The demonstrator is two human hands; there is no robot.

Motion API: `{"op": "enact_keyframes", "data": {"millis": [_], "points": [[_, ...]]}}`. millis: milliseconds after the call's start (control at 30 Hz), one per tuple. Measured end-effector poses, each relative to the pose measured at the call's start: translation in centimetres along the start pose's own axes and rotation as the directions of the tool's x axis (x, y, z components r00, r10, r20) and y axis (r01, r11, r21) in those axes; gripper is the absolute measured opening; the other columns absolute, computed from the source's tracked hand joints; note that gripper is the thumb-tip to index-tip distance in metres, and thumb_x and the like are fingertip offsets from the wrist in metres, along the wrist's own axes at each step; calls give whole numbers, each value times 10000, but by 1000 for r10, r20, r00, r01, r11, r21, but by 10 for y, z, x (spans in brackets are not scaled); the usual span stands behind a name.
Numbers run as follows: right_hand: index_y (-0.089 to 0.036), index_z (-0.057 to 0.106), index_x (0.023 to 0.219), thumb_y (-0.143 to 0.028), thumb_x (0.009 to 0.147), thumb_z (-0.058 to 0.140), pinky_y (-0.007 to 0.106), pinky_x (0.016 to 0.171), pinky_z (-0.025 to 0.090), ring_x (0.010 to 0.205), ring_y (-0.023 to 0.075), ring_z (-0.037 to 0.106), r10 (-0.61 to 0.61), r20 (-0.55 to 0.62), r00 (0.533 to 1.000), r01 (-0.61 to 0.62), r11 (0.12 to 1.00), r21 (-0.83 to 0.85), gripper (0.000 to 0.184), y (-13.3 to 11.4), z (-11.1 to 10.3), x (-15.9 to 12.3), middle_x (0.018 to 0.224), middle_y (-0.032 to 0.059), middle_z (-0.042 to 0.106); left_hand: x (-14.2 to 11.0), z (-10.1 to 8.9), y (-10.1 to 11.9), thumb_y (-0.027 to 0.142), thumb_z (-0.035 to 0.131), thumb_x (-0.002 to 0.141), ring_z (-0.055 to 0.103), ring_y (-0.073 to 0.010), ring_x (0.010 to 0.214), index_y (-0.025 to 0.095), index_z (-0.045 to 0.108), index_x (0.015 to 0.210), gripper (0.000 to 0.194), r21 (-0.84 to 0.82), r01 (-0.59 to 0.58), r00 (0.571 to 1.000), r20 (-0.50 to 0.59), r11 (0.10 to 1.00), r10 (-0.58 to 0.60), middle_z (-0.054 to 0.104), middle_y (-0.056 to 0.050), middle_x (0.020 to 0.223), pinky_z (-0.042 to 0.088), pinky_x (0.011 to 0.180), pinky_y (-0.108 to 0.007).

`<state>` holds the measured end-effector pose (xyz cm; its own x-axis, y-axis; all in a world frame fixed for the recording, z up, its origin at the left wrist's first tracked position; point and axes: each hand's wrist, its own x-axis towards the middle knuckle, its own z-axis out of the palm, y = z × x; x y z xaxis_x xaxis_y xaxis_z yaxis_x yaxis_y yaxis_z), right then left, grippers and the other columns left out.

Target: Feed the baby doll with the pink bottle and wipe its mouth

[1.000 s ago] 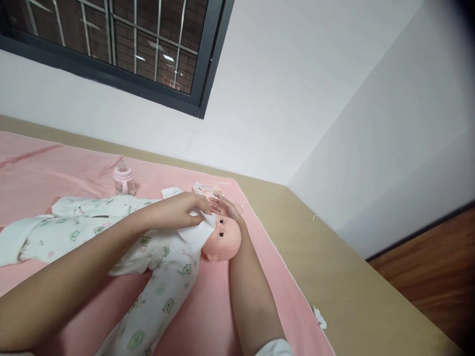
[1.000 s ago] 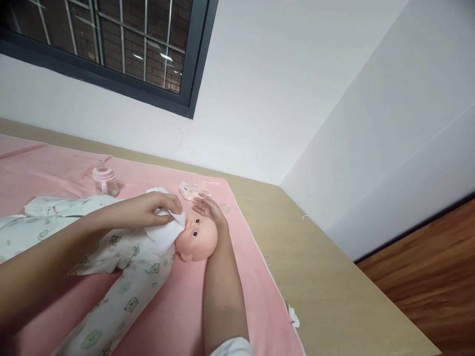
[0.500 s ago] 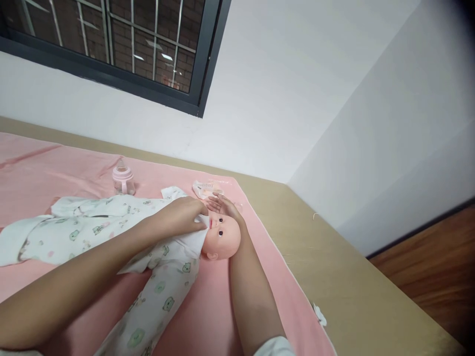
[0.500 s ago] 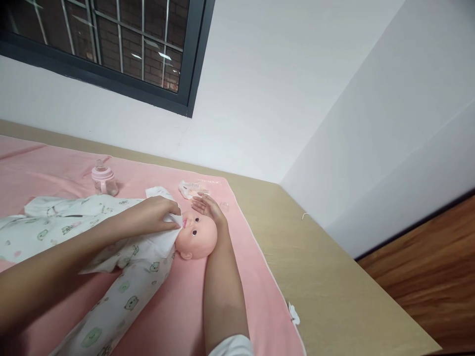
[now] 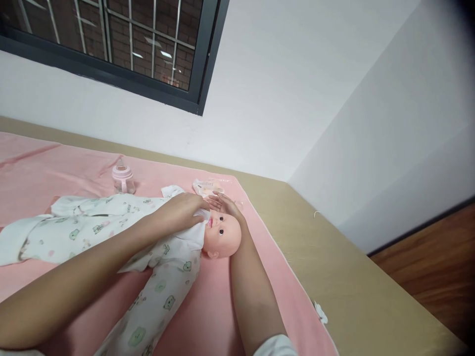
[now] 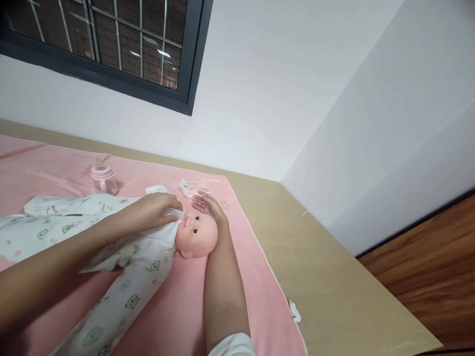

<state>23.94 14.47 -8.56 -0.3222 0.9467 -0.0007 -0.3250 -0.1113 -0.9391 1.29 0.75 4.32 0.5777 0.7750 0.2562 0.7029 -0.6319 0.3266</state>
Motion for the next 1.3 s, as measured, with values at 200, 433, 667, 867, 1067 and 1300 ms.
{"op": "enact_keyframes", "data": {"millis": [200, 433, 667, 867, 1067, 1300], "points": [[-230, 584, 1110, -357, 782, 689, 389, 1039, 469, 1052, 176, 648, 32, 30, 999, -33, 999, 34, 367, 0, -4, 3, 1124, 44, 678, 3, 1, 0, 128, 483, 787, 645, -260, 865, 205, 712, 881, 260, 87, -18, 999, -27, 996, 21, 711, -66, 897, 444, 705, -324], [-223, 604, 1089, -341, 783, 694, 374, 1019, 484, 1005, 177, 662, 54, 20, 998, -55, 998, 42, 340, -7, 1, -2, 1081, 45, 695, 4, 1, 3, 116, 472, 810, 630, -243, 845, 214, 732, 870, 284, 92, -45, 997, -53, 995, 50, 689, -70, 877, 443, 737, -313], [-209, 625, 1055, -307, 774, 691, 362, 975, 510, 916, 173, 676, 79, -36, 996, -78, 996, 49, 305, -12, 8, -7, 1021, 45, 702, 6, 0, -4, 125, 456, 822, 641, -249, 898, 203, 724, 911, 293, 17, 29, 998, -50, 999, -28, 694, -67, 968, 454, 726, -304], [-239, 633, 1067, -327, 768, 722, 388, 1019, 479, 1048, 184, 640, -44, 68, 997, 44, 999, 4, 324, -34, 13, -14, 1155, 49, 666, 6, -13, -16, 148, 476, 821, 630, -245, 993, 179, 691, 956, 256, -103, 62, 977, -196, 993, -81, 694, -56, 1057, 454, 831, -312], [-229, 681, 1025, -399, 747, 741, 372, 1021, 455, 1028, 177, 636, -207, 142, 968, 233, 951, -202, 332, -96, 40, -36, 1183, 44, 656, -2, -34, -28, 250, 578, 810, 623, -230, 922, 170, 698, 940, 194, -143, 136, 924, -338, 980, -178, 685, -46, 1051, 454, 812, -324], [-264, 685, 1064, -378, 850, 626, 390, 1045, 417, 1133, 188, 580, -271, 270, 924, 382, 671, -636, 250, -137, 126, -80, 1208, 15, 628, -7, -38, -32, 324, 706, 748, 577, -278, 1046, 197, 595, 1269, 548, 97, 183, 946, -288, 978, -148, 622, -77, 1166, 460, 844, -347]]}}
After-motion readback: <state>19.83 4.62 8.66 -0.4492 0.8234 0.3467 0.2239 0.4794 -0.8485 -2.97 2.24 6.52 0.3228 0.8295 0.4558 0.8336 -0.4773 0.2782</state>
